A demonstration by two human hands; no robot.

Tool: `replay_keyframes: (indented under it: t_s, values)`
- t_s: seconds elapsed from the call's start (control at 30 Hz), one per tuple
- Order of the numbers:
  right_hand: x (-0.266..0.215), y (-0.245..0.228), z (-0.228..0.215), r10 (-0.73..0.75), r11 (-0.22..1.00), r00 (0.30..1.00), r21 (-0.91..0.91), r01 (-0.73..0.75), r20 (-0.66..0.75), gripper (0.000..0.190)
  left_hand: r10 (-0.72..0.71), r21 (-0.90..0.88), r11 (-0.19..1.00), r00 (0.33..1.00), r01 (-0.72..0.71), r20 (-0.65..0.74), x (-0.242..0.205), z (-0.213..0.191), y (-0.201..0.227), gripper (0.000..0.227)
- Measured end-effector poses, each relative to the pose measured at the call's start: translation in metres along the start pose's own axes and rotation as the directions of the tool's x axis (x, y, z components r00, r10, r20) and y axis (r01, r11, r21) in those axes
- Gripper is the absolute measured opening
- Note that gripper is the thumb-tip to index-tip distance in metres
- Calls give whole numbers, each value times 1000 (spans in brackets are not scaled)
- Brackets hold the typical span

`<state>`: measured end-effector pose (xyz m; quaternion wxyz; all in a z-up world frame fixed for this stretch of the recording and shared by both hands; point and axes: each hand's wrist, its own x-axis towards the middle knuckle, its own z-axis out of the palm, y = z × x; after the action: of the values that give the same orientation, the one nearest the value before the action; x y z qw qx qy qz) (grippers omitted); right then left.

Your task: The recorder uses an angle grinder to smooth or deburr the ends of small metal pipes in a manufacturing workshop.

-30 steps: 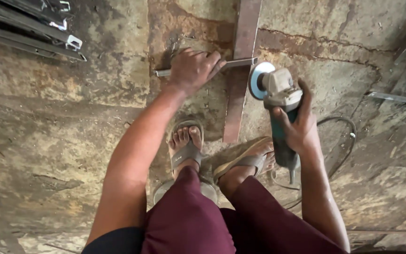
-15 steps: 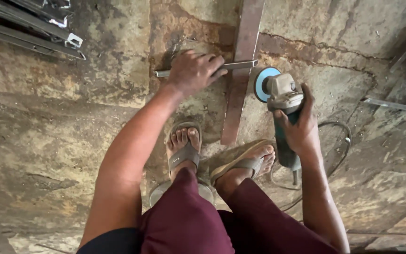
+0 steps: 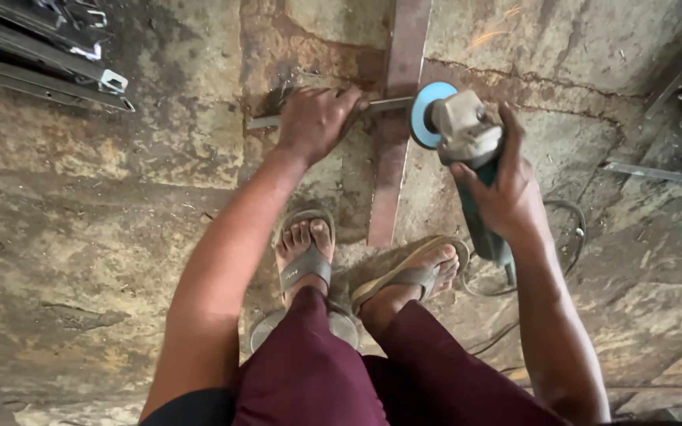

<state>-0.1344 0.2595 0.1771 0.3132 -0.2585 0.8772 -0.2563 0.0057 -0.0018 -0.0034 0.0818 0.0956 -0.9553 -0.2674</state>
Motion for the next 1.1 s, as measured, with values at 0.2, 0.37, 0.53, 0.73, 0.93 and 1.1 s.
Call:
replay_keyframes:
  t_s: [0.2, 0.37, 0.53, 0.73, 0.93, 1.1]
  values:
    - [-15, 10, 0, 101, 995, 995, 26, -101, -5, 94, -7, -1, 1000, 999, 7, 44, 1, 6, -4, 46]
    - [-29, 42, 9, 24, 998, 997, 53, -20, -72, 88, 21, 78, 997, 998, -26, 65, 2, 0, 2, 46]
    - [-36, 47, 19, 36, 945, 990, 327, 11, -136, 80, 130, 52, 990, 991, -132, 45, 3, -16, 8, 36]
    - [-30, 42, 16, 92, 919, 991, 392, -46, -100, 79, 5, -1, 1000, 999, -5, 39, 17, -44, 28, 21]
    - [-10, 23, 14, 45, 965, 995, 261, -20, -89, 81, 55, 59, 997, 998, -53, -22, 13, -29, 18, 23]
    - [-21, 33, 34, 36, 983, 997, 181, -23, -67, 87, 30, 66, 997, 999, -31, 12, 8, -5, 4, 25]
